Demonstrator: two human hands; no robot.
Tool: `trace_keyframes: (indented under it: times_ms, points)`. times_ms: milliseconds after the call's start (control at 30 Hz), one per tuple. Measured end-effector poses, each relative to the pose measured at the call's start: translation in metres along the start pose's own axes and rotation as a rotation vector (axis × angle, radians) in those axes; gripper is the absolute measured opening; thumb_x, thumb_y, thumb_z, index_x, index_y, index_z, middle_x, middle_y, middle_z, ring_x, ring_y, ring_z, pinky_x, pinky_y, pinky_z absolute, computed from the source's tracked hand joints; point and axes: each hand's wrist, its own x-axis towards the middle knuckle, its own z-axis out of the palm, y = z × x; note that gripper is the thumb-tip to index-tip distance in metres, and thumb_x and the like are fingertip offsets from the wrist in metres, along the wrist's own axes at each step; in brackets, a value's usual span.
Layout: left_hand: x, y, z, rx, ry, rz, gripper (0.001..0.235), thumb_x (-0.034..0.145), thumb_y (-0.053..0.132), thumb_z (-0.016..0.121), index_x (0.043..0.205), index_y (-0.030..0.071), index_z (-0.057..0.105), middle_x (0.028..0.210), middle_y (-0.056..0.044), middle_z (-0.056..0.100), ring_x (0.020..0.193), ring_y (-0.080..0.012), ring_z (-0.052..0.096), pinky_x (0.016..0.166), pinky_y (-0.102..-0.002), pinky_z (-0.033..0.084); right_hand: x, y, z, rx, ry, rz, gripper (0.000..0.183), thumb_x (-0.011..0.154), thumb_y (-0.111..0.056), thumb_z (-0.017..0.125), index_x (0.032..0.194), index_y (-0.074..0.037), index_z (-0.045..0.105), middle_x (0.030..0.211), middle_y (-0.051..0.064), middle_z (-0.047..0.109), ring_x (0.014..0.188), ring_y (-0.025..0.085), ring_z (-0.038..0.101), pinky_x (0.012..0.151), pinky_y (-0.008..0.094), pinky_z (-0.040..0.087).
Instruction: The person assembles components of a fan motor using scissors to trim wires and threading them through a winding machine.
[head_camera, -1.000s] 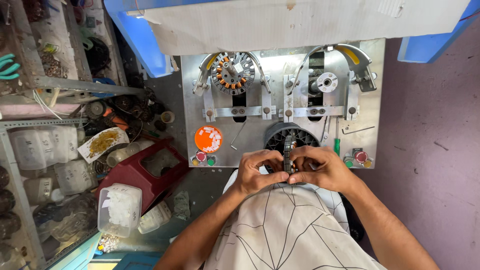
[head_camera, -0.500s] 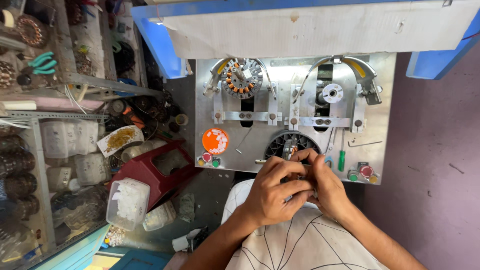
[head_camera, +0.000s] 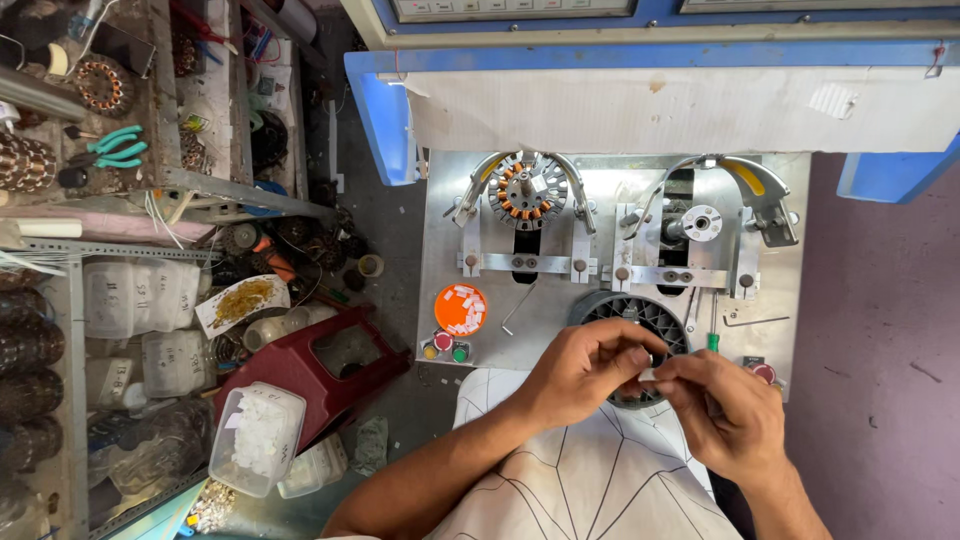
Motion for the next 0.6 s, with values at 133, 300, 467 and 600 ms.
trace_keyframes:
  times_ms: [133, 300, 467, 600]
  points:
    - [-0.007, 0.018, -0.001, 0.614, 0.099, 0.547, 0.012, 0.103, 0.011, 0.067, 0.113, 0.004, 0.068, 0.105, -0.009, 0.071, 0.094, -0.0216, 0.073, 0.084, -0.033, 0.060, -0.003, 0.003, 0.009, 0.044, 0.110, 0.101, 0.011, 0.091, -0.001, 0.072, 0.100, -0.001, 0.065, 0.076, 0.000, 0.072, 0.055, 0.000, 0.063, 0.046, 0.019, 0.043]
    - [-0.004, 0.028, -0.002, 0.715, 0.124, 0.584, 0.010, 0.100, 0.010, 0.071, 0.108, 0.006, 0.067, 0.103, -0.011, 0.071, 0.089, -0.0243, 0.073, 0.079, -0.034, 0.059, -0.004, 0.000, 0.014, 0.069, 0.131, 0.187, 0.014, 0.089, -0.003, 0.073, 0.101, -0.001, 0.067, 0.074, 0.000, 0.074, 0.048, 0.003, 0.058, 0.042, 0.020, 0.038]
    - [-0.006, 0.022, -0.002, 0.689, 0.124, 0.639, 0.009, 0.098, 0.006, 0.069, 0.107, 0.005, 0.066, 0.104, -0.011, 0.070, 0.095, -0.0268, 0.073, 0.084, -0.037, 0.059, -0.004, -0.010, 0.020, 0.050, 0.172, 0.117, 0.013, 0.088, -0.002, 0.075, 0.097, 0.000, 0.066, 0.085, 0.004, 0.072, 0.061, 0.003, 0.063, 0.052, 0.019, 0.045]
    - [-0.008, 0.012, -0.003, 0.750, 0.122, 0.756, 0.009, 0.093, 0.002, 0.067, 0.100, 0.004, 0.062, 0.102, -0.011, 0.068, 0.094, -0.0282, 0.070, 0.084, -0.039, 0.058, 0.000, -0.014, 0.017, 0.236, 0.086, 0.098, 0.011, 0.086, -0.003, 0.076, 0.091, -0.002, 0.066, 0.088, 0.003, 0.071, 0.065, 0.004, 0.062, 0.055, 0.019, 0.048]
